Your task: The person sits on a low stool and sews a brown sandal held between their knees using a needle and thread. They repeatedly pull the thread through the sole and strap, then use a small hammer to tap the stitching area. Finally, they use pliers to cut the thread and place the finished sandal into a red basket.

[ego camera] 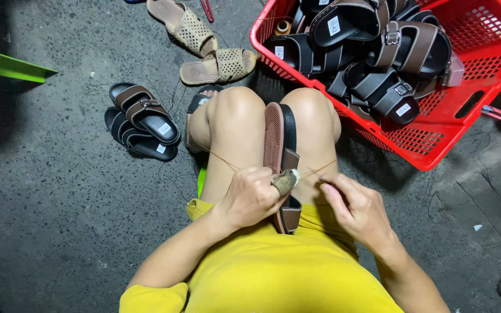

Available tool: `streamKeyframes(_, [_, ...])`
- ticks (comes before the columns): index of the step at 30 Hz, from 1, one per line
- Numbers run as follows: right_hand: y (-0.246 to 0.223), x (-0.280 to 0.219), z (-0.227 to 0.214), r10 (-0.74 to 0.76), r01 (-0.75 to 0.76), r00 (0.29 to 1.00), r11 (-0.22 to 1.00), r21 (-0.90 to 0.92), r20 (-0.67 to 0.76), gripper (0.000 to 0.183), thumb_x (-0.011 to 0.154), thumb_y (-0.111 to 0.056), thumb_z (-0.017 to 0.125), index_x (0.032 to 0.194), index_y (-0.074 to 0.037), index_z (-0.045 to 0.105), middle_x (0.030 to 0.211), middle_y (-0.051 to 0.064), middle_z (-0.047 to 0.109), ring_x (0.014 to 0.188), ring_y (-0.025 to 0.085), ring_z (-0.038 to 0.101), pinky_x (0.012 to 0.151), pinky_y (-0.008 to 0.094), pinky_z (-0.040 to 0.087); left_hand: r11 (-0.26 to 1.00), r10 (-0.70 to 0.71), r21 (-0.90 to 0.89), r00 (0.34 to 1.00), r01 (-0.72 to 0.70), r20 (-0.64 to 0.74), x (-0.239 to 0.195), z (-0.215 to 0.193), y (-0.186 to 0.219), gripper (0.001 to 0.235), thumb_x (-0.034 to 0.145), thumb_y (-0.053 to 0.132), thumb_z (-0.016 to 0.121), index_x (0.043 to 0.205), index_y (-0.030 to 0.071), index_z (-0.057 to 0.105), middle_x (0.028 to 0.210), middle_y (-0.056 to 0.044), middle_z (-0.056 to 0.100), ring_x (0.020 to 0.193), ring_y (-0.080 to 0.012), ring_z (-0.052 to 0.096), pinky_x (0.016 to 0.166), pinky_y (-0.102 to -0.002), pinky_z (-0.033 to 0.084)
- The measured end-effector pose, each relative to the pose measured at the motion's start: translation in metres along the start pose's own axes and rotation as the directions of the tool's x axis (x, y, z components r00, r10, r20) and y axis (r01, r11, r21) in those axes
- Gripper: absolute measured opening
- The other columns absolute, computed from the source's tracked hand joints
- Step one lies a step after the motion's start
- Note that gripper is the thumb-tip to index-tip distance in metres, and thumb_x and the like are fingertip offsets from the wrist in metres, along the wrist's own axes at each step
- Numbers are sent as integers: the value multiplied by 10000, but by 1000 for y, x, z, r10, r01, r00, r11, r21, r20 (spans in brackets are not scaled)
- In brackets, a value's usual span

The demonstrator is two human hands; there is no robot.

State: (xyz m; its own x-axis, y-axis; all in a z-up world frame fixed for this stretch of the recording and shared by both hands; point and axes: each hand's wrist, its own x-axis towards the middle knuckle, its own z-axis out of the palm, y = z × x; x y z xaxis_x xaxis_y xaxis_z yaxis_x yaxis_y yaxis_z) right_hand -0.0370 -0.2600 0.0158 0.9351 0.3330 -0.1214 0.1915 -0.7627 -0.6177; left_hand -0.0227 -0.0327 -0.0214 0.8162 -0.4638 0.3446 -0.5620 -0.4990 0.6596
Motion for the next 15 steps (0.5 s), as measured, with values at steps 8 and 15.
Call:
streamKeyframes(8, [-8, -3, 16, -48, 48, 999, 999, 4, 17, 151, 908, -295, 547, 938, -214, 672, 706, 19, 694, 641, 253, 697, 528, 342, 550, 1000, -19, -23, 1000, 19, -10, -31, 0, -12, 280, 831, 357, 662, 676, 151, 551, 584, 0, 470, 516, -198, 527, 509, -315, 444])
streamKeyframes(15, [-3, -10, -1, -68, 36, 995, 929, 368, 75, 153, 883, -169, 573, 948, -183, 710, 758, 47, 732, 676, 274, 724, 530, 346, 568, 998, 19, -67, 1000, -20, -20, -25, -17, -5, 294, 893, 315, 608, 686, 114, 554, 599, -32, 508, 553, -206, 537, 523, -320, 442])
